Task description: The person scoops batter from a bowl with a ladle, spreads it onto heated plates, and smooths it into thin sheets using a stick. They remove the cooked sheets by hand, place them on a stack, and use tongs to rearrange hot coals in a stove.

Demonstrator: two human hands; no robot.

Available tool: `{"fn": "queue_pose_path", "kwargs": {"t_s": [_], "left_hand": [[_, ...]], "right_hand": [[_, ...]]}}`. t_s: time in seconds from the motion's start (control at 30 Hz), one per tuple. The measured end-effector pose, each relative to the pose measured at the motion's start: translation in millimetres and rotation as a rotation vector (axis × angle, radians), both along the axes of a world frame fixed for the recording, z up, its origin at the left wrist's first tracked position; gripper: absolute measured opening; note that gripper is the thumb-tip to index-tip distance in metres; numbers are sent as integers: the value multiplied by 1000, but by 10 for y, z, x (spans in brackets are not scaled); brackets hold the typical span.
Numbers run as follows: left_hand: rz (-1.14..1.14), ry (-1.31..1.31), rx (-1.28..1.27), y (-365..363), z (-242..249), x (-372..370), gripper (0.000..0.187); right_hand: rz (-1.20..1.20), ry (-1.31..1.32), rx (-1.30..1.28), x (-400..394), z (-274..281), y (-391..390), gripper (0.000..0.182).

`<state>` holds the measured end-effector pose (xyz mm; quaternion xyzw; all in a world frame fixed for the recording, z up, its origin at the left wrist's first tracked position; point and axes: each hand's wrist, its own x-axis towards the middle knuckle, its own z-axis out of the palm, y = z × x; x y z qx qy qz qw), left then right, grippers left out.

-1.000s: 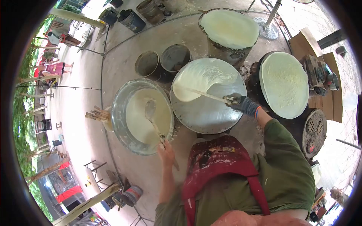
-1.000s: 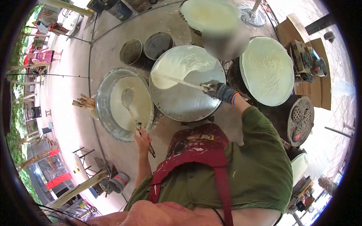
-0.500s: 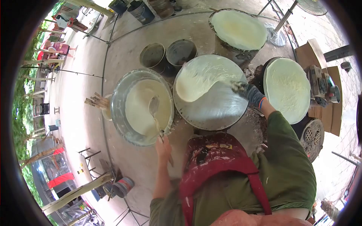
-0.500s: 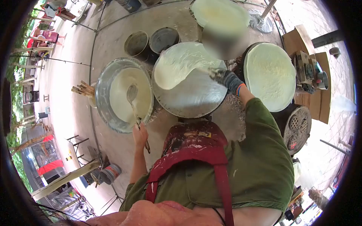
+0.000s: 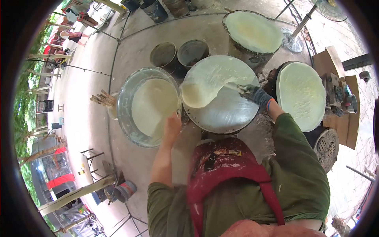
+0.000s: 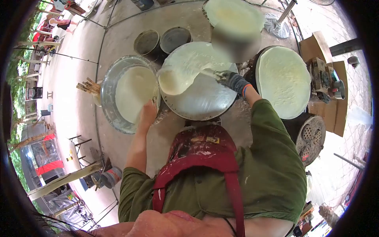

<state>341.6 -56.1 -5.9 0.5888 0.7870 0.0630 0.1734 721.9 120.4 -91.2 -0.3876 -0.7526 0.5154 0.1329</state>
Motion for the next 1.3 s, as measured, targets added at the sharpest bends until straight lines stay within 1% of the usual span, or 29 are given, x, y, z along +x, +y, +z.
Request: {"fn": "queue_pose_path", "kwargs": {"t_s": [0.03,0.13,0.17,0.23,0.27,0.3,0.33,0.37,0.4,0.47,0.5,0.57,0.6,0.67,0.73,0.77,0.8,0.83,0.87,0.9,0.93,0.97,1.0,1.03,1.07,1.13,1.2,1.27,1.3], "left_hand": [[-25,66,-52,-89,21,-3,22],[-196,177,29,-538,108,-31,21],[-183,117,-54,-669,148,-19,21],[-161,-3,-218,-918,296,39,23],[-493,181,-155,-1193,-95,-100,25],[-535,158,-181,-1270,-216,-100,26],[-577,133,-208,-1346,-336,-100,27],[-325,-96,-333,-1256,3,212,27],[-71,-320,-455,-1190,188,333,26],[-263,-599,-142,-1089,160,121,25],[-358,-739,14,-1080,136,-9,25],[-174,-777,18,-1177,59,-317,28],[-108,-805,59,-1211,69,-490,28],[-3,-875,190,-1267,174,-851,28],[20,-824,329,-1352,216,-1219,26],[-2,-730,379,-1422,196,-1409,24],[63,-789,376,-1487,204,-1548,23],[129,-848,376,-1553,212,-1688,22],[290,-1059,311,-1630,233,-1780,21],[362,-1135,250,-1710,281,-1816,20],[439,-1207,190,-1786,344,-1846,19],[418,-1147,146,-1854,454,-1868,17],[395,-1086,106,-1910,523,-1878,15],[415,-1134,116,-1993,502,-1896,13],[438,-1179,126,-2084,457,-1910,11],[493,-1230,138,-2148,470,-1845,8],[550,-1239,142,-2171,540,-1701,8],[575,-1183,144,-2164,557,-1520,8],[587,-1151,141,-2163,568,-1426,8]], "right_hand": [[20,-14,-390,-120,295,-76,40],[43,-44,-515,-175,551,-295,39],[7,-77,-635,-129,708,-358,29],[77,-2,-336,67,376,-567,30],[107,33,-181,137,264,-660,31],[-19,111,-346,179,428,-825,33],[-144,189,-509,222,765,-1095,35],[-272,271,-672,201,959,-1392,36],[-349,421,-849,112,957,-1707,38],[-499,741,-1184,-152,799,-2220,40],[-469,854,-1173,-386,449,-2349,37],[-581,1017,-1120,-1089,336,-2506,31],[-720,1066,-1072,-1599,526,-2489,29],[-712,997,-1032,-2304,296,-2463,26],[-899,238,-775,-2899,215,-2393,22],[-912,-41,-439,-3012,-32,-2430,22],[-898,-317,-100,-3127,-382,-2465,22],[-856,-592,240,-3183,-551,-2500,22],[-997,-436,135,-3125,-530,-2556,27],[-1129,-274,31,-2968,-505,-2637,32],[-1196,-214,-41,-2808,-482,-2704,35],[-1266,-152,-110,-2649,-448,-2771,38],[-1279,-197,-147,-2484,-420,-2814,37],[-1290,-241,-186,-2409,-296,-2822,37],[-1367,-93,-342,-2392,-179,-2823,37],[-1485,216,-667,-2419,306,-2824,38],[-1152,-139,-181,-2308,-550,-2948,30],[-851,-316,175,-2319,-238,-3127,25],[-836,-542,102,-2163,-226,-3160,22]]}}
